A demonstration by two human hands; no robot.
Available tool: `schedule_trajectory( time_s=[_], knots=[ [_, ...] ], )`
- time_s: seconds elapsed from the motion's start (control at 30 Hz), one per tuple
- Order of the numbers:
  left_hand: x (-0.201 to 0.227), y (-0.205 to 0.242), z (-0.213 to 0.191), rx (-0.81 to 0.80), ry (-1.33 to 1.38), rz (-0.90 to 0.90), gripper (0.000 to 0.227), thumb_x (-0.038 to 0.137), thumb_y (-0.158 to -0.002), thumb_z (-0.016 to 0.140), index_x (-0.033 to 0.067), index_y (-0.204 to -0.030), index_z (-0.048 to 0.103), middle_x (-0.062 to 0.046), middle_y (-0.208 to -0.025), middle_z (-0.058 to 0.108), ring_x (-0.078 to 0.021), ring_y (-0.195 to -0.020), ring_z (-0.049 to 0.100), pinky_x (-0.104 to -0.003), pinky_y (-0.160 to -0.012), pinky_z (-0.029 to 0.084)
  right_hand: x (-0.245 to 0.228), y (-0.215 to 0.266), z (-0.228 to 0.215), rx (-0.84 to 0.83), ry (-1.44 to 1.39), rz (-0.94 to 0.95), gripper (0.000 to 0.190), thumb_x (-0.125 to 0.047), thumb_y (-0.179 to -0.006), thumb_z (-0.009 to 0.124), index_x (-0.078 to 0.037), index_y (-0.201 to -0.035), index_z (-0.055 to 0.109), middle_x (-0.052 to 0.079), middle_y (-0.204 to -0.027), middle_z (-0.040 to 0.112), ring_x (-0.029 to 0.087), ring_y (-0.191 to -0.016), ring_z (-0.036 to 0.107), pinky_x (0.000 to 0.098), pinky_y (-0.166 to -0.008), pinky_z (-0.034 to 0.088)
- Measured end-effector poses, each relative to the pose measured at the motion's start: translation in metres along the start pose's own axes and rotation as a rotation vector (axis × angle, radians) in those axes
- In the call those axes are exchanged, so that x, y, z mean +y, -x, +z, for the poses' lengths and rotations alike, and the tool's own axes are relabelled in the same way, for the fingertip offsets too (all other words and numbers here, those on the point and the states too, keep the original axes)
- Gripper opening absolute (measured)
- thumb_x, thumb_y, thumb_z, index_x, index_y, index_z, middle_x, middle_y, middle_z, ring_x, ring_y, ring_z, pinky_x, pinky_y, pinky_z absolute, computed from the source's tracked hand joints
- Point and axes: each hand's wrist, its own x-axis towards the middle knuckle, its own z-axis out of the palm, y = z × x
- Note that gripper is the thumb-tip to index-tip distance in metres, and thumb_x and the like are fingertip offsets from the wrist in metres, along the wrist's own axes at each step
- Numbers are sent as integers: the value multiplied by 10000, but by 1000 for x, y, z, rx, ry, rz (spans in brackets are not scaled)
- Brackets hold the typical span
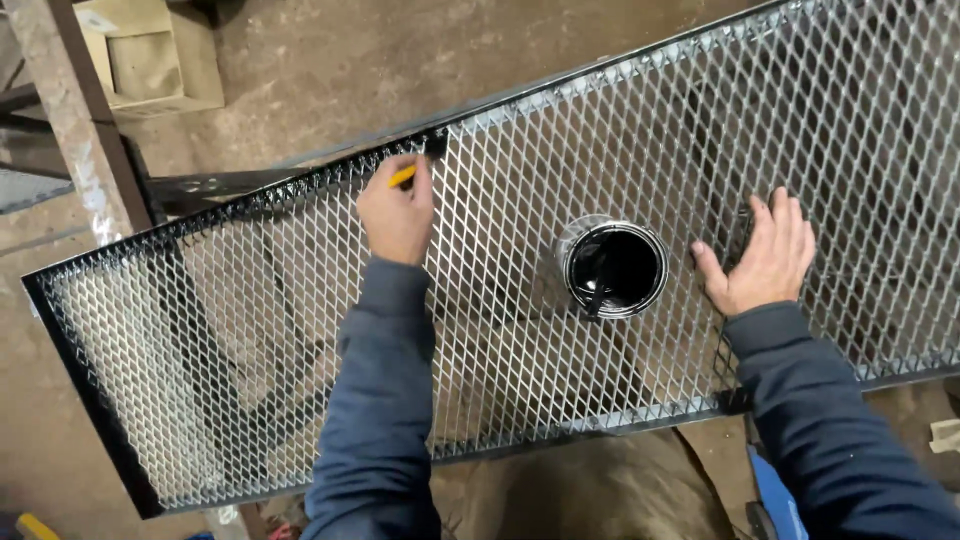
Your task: Painting the edge of a metal mesh grate with black paint using a small brush.
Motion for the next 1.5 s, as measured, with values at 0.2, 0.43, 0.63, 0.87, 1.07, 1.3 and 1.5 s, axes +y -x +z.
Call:
schedule_trajectory(
  time_s=[0.2, 0.43, 0.63, 0.87, 1.07, 1.3, 1.5],
  knots=[
    [3, -1, 4, 57, -49, -26, 125, 140, -974, 757, 16, -987, 742, -161, -925, 767, -288, -796, 761, -349, -718, 597, -3, 3, -3, -7, -7, 13, 858, -465, -971, 770, 37, -1590, 453, 322, -1677, 383, 453, -1587, 324, 604, -1296, 224],
    [7, 6, -2, 130, -136, 78, 122, 140, -984, 752, 24, -1020, 739, -165, -954, 755, -326, -819, 748, -371, -752, 594, -2, -5, -1, -5, 2, 7, 862, -467, -971, 759, 39, -1595, 446, 324, -1676, 379, 454, -1586, 321, 601, -1293, 220],
    [95, 38, -41, 18, 148, -65, 153, 145, -997, 729, 35, -1093, 682, -120, -940, 756, -201, -822, 767, -337, -735, 613, 2, -5, 0, 18, 13, -2, 869, -494, -985, 747, 52, -1585, 435, 327, -1670, 373, 463, -1577, 319, 604, -1282, 230],
    [187, 51, -92, -327, 162, 172, 221, 129, -955, 773, 48, -1122, 652, -99, -961, 745, -184, -794, 758, -283, -675, 609, -1, -7, -3, 27, -1, 15, 865, -516, -970, 727, 50, -1562, 448, 320, -1653, 374, 465, -1552, 323, 609, -1260, 231],
    [200, 41, -74, -628, 139, 320, 229, 119, -919, 771, 44, -1119, 688, -125, -1009, 742, -281, -871, 750, -350, -749, 611, -1, -8, -6, 35, -19, 11, 851, -530, -983, 702, 53, -1552, 457, 319, -1643, 375, 465, -1542, 322, 602, -1260, 229],
    [199, 36, -45, -697, 29, 384, 219, 158, -916, 759, 34, -1086, 699, -135, -974, 713, -334, -875, 694, -409, -769, 566, -1, -7, -7, 45, -27, -12, 848, -528, -991, 708, 63, -1545, 455, 320, -1638, 379, 458, -1542, 328, 589, -1261, 239],
    [192, 39, -30, -718, -33, 368, 222, 184, -918, 742, 55, -1095, 709, -125, -996, 718, -335, -919, 683, -418, -802, 552, -2, -8, -9, 45, -39, -16, 848, -525, -990, 714, 59, -1547, 455, 320, -1636, 379, 459, -1541, 329, 588, -1259, 239]
  ],
)
